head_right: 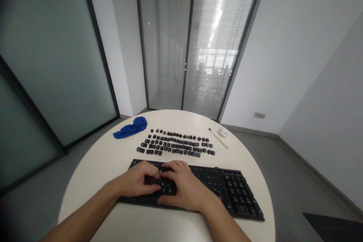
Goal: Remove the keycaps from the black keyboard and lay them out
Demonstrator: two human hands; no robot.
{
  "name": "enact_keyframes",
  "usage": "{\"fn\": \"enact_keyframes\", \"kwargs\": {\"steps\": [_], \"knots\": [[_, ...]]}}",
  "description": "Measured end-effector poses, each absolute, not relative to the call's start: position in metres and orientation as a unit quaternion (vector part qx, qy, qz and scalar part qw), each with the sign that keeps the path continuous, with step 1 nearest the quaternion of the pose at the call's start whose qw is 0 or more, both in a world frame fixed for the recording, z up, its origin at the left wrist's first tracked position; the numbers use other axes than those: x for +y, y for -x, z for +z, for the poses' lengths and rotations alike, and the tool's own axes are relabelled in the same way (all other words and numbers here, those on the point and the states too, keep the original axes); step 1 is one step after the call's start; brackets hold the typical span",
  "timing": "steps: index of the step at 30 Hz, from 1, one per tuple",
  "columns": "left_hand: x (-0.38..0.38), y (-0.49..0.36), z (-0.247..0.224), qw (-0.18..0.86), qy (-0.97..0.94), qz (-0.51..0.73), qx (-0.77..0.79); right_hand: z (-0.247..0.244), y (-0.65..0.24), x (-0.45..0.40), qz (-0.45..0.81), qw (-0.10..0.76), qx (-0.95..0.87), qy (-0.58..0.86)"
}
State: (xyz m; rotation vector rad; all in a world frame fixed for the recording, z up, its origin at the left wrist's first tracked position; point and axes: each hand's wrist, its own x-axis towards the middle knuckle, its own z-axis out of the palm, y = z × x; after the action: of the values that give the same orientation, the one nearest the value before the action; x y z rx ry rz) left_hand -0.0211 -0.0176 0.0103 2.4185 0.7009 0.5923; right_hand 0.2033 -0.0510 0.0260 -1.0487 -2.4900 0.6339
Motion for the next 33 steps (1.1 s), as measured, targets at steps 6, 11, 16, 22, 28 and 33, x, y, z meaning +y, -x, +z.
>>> {"fn": "enact_keyframes", "kwargs": {"steps": [6,11,16,22,28,33], "knots": [[-0.019,0.02,0.005,0.234,-0.894,0.252,0.289,0.02,-0.191,-0.054,0.249,0.221,-0.876,0.348],[-0.02,0.017,0.002,0.243,-0.881,0.281,0.294,0.016,-0.188,-0.054,0.228,0.232,-0.87,0.37],[-0.021,0.016,0.003,0.26,-0.874,0.283,0.297,0.012,-0.186,-0.054,0.233,0.238,-0.865,0.377],[-0.02,0.018,0.002,0.251,-0.879,0.288,0.285,0.012,-0.187,-0.054,0.189,0.204,-0.884,0.376],[-0.022,0.017,-0.001,0.259,-0.876,0.292,0.282,0.012,-0.187,-0.054,0.175,0.186,-0.89,0.377],[-0.021,0.018,-0.003,0.252,-0.879,0.292,0.279,0.01,-0.186,-0.054,0.191,0.212,-0.879,0.381]]}}
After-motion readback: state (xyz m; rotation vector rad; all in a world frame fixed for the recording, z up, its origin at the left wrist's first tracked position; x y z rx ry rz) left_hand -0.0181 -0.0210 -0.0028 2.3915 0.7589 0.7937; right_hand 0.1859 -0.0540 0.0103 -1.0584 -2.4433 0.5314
